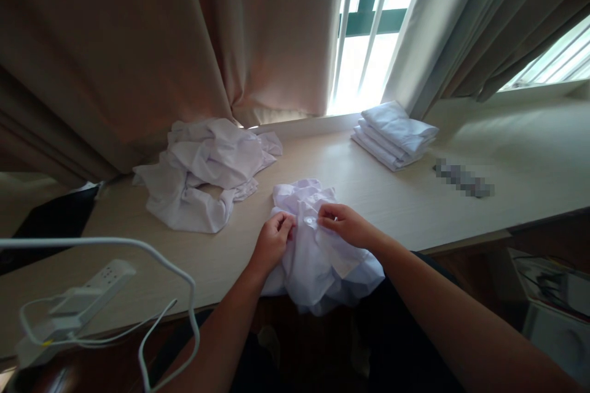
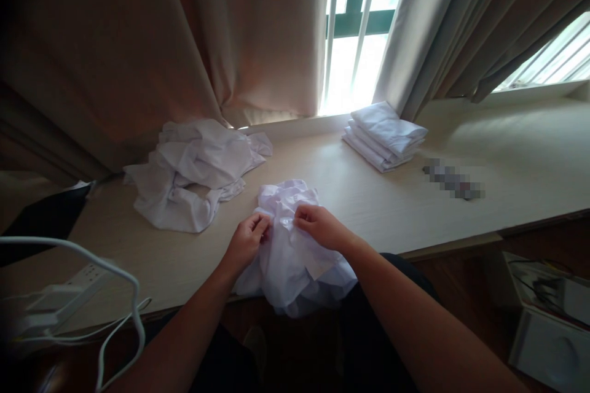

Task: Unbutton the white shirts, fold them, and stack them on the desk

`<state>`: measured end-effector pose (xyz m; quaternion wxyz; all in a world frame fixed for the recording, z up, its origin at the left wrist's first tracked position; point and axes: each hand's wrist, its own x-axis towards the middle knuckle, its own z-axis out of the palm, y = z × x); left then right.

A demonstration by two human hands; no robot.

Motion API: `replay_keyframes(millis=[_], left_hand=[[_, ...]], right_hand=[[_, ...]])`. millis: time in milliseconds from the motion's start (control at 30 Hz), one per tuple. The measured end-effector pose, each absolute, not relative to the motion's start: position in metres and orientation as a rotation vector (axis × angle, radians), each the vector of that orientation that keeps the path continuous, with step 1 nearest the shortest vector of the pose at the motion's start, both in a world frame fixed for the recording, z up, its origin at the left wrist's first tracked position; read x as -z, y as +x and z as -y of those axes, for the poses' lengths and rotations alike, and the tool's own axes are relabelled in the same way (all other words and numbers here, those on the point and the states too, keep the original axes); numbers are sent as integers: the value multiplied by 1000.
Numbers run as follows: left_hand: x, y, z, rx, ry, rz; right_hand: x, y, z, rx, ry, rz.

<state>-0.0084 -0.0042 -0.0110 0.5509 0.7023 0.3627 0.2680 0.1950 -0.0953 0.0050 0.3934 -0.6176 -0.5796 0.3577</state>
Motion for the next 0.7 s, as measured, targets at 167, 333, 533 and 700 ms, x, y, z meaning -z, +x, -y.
replay_keyframes(millis=[167, 333, 533, 700], left_hand=[[4, -46, -26, -333, 1996, -1038], [9, -88, -30, 310, 1786, -1221], [12, -71, 4, 65, 1644, -1049], [-14, -74, -2, -393, 901, -800]], right_hand=[[-5, 220, 88, -739, -1667, 1338], [1, 241, 79, -613, -1648, 1076], [4, 248, 80, -645, -1502, 702], [-13, 241, 89, -480, -1319, 466]])
